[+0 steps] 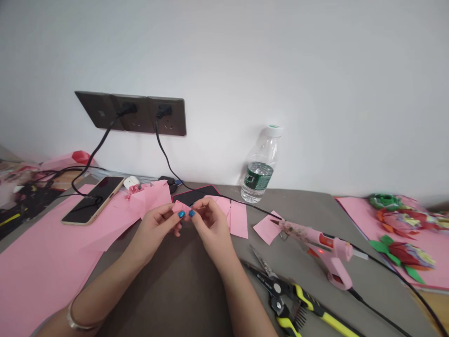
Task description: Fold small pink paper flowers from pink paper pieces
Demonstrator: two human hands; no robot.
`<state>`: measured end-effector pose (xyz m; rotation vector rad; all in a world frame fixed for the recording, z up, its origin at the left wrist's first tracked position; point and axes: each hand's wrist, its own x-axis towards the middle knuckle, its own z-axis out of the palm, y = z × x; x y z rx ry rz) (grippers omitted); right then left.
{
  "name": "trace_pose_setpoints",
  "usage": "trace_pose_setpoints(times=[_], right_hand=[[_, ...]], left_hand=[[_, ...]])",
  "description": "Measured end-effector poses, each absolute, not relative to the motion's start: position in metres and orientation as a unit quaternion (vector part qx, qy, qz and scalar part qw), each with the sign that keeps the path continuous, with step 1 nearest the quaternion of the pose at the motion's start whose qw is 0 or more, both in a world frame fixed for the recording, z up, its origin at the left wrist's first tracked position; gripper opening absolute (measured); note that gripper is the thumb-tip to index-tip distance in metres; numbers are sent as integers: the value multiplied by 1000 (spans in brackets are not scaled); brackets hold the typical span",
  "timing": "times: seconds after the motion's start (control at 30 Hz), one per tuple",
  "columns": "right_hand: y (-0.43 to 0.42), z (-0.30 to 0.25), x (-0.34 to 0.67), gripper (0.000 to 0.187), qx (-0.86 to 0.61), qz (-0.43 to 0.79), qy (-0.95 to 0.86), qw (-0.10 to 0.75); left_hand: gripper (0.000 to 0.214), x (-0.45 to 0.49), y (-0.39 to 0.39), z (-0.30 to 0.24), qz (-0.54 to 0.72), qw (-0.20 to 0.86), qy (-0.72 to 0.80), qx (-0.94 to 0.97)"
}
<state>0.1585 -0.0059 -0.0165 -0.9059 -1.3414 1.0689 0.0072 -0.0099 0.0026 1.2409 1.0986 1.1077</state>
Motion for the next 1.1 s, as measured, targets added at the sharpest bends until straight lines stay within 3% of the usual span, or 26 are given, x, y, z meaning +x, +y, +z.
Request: trace_pose_setpoints(times=[0.17, 0.37, 1.1], right_hand=[[-8, -12, 162, 18, -402, 308, -648, 569], [-8, -7, 161, 20, -403, 222, -681, 569], [-14, -5, 156, 21, -376, 172, -726, 549]], left_hand=[[20, 8, -11, 5, 435, 543, 472, 542], [27, 10, -13, 4, 427, 561, 467, 533], [35, 7, -16, -5, 437, 528, 458, 566]])
